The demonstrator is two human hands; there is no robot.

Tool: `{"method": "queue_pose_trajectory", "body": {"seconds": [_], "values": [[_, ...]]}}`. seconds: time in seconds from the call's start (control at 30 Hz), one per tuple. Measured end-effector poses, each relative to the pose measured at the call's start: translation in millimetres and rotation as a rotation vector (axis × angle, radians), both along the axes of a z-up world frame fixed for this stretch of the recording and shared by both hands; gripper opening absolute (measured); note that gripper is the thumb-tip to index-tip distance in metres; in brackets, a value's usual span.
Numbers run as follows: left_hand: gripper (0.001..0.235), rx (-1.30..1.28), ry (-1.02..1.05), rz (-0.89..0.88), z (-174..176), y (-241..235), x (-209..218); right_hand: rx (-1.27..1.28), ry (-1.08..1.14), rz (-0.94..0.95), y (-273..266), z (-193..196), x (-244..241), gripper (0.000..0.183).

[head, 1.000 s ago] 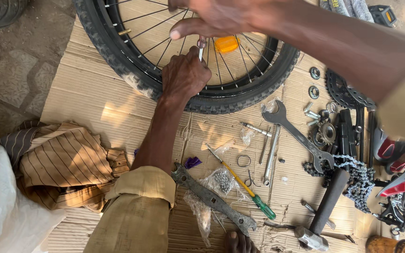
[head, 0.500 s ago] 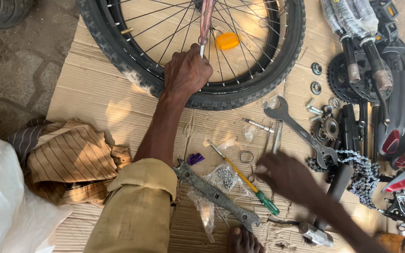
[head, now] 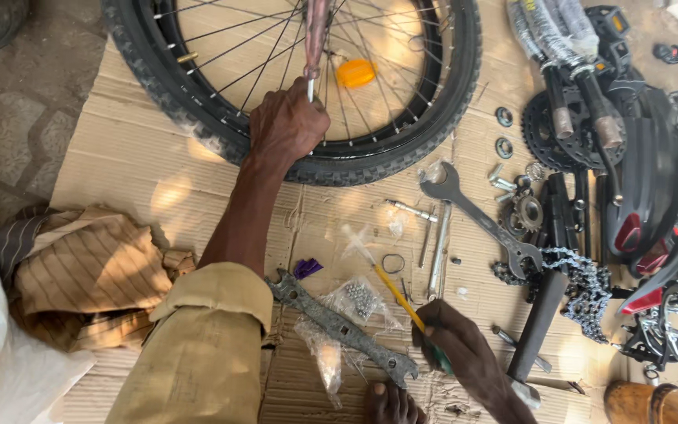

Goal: The person is repairing a bicycle wheel by removing the tire from the rim. They use a screwdriver to pry the tire bead over the rim edge and then pull the tire off by hand.

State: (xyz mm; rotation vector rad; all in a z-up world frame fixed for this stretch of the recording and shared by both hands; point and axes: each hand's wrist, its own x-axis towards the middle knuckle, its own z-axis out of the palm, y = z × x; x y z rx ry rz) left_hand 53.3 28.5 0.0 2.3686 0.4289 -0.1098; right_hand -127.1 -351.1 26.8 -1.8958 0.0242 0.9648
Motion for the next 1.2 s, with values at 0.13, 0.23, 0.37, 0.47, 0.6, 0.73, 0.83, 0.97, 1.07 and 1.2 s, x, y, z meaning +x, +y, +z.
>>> {"method": "queue_pose_trajectory", "body": {"seconds": [0.13,0.23,0.37,0.47,0.6,0.73,0.83,0.97,1.07,1.2], "values": [[0.043,0.025,0.022,-0.014,-1,-1,0,0.211,0.21,-0.258,4,6,-5,0.023],[0.042,0.015,0.017,-0.008,-1,0,2,0.336,0.108,-0.182,18,19,-1,0.022],[0.04,-0.004,0.03,0.01,-4,0,1,-0.106,-0.229,-0.051,41,43,14,0.047],[0.039,-0.012,-0.019,0.008,-12,1,1,-0.305,-0.729,0.115,47,50,22,0.043],[0.033,0.014,-0.115,0.017,-24,3,0,-0.262,-1.052,0.281,44,55,31,0.036],[0.036,0.058,-0.126,0.033,-31,1,5,-0.312,-0.905,0.277,42,62,45,0.035],[0.037,0.057,-0.124,0.057,-36,1,4,-0.336,-0.84,0.267,34,48,58,0.035],[0.038,0.083,-0.128,0.072,-29,-2,7,-0.107,-0.964,0.229,18,2,66,0.035],[0.037,0.037,-0.002,0.057,-19,-2,5,-0.131,-1.09,0.264,16,-32,71,0.036],[0.037,-0.014,0.055,0.035,-13,2,6,-0.138,-1.138,0.259,16,-45,86,0.041]]}}
